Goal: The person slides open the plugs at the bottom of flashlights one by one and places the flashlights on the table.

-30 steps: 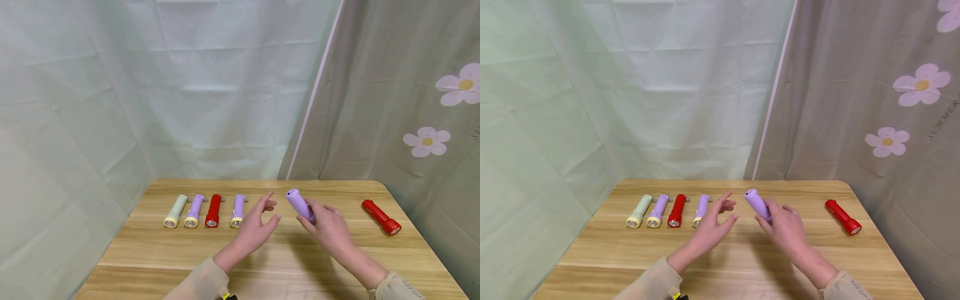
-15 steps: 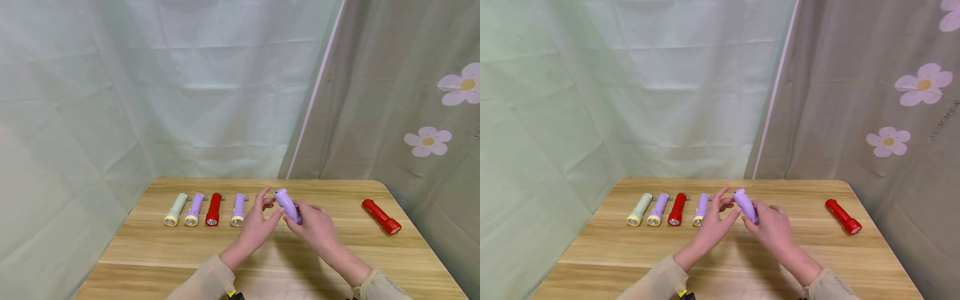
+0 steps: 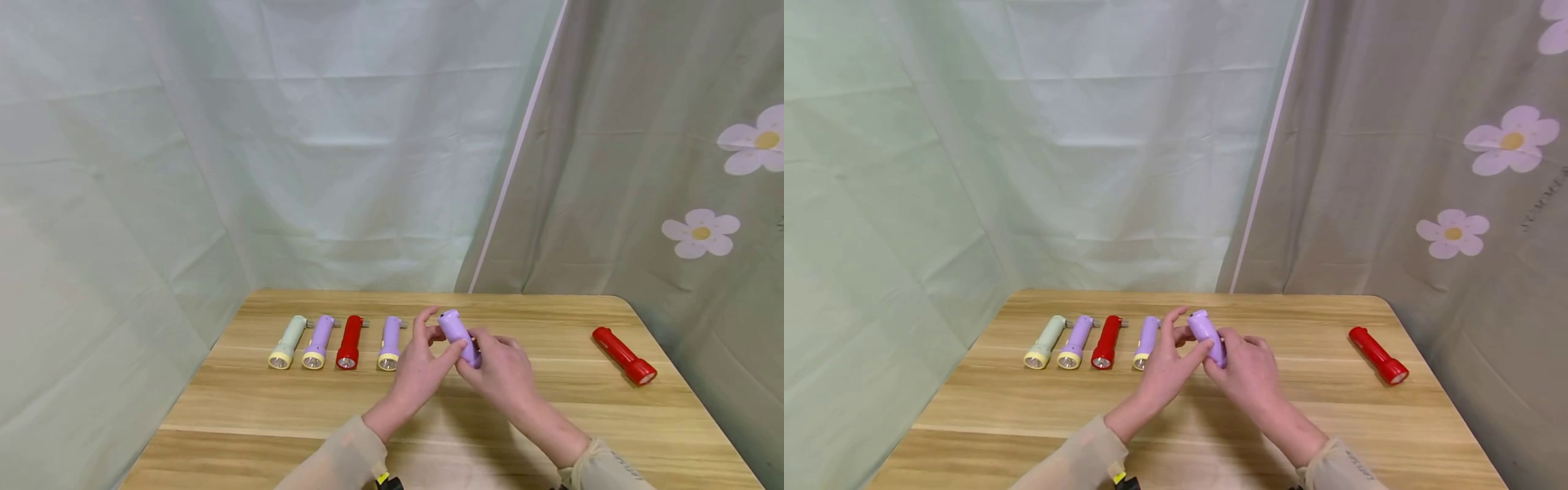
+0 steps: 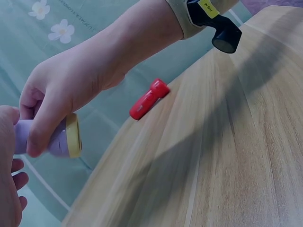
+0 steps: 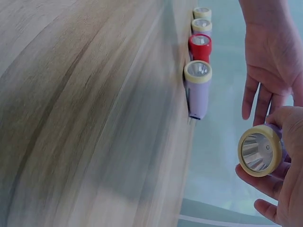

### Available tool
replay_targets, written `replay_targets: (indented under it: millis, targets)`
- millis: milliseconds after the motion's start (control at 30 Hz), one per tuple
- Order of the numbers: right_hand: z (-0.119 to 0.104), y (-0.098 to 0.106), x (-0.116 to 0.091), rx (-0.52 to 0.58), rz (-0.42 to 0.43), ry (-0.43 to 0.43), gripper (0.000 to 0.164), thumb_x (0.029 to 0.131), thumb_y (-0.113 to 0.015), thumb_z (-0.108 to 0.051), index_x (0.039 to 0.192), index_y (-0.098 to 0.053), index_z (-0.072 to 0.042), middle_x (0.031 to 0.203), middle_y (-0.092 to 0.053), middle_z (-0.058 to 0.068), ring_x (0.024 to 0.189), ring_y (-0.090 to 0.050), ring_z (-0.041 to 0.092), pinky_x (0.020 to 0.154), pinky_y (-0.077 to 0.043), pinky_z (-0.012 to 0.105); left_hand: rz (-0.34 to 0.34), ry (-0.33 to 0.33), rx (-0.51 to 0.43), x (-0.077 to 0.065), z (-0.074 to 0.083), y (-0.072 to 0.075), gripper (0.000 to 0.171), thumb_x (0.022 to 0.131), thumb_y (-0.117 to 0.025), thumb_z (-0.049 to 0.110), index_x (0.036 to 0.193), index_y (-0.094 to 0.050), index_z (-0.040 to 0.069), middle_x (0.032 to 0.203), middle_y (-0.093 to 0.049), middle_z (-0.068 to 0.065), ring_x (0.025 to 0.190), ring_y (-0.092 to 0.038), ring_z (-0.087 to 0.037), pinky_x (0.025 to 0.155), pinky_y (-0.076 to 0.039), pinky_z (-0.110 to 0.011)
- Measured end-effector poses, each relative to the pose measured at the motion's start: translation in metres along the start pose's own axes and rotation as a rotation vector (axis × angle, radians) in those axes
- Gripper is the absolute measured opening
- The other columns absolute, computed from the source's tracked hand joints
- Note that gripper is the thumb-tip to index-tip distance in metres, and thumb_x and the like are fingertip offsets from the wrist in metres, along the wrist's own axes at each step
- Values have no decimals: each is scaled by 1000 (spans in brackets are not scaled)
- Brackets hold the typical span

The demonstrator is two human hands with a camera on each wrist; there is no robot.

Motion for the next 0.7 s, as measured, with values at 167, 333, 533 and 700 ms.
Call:
replay_targets:
  millis: [167,333,533,700]
  targets:
    - [-3,-2,0,-2,18,6,41,76,-84,-27,107,-68,-6,74,-70,1,65,-69,20,90,-51,51,8,1,-8,1,-1,0,77,90,-74,52,151,-34,29,106,-69,13,109,-65,-19,85,-50,-40]
    - [-4,-4,0,-6,21,18,41,76,-85,-27,105,-66,-6,72,-69,0,63,-68,19,90,-51,49,7,8,-36,0,-3,-1,75,90,-75,49,151,-35,28,104,-69,12,107,-67,-19,82,-50,-38]
    - [-6,-4,-1,-1,36,30,42,74,-85,-27,105,-65,-7,70,-67,-2,60,-65,16,90,-51,49,21,23,-49,-1,-4,-1,68,91,-75,49,144,-37,32,103,-68,12,106,-65,-13,88,-51,-43]
    - [-6,-3,-1,-1,52,45,41,75,-84,-27,107,-66,-7,70,-66,-3,59,-63,13,90,-52,49,25,9,-77,0,-3,-2,63,92,-75,44,141,-38,28,103,-69,12,104,-65,-11,94,-49,-53]
Point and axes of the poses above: each hand's wrist, its own x-axis towards the middle knuckle, its own y-axis out of the back of the hand, z = x × y, the point moved 7 cm from there along x, towards the middle knuckle
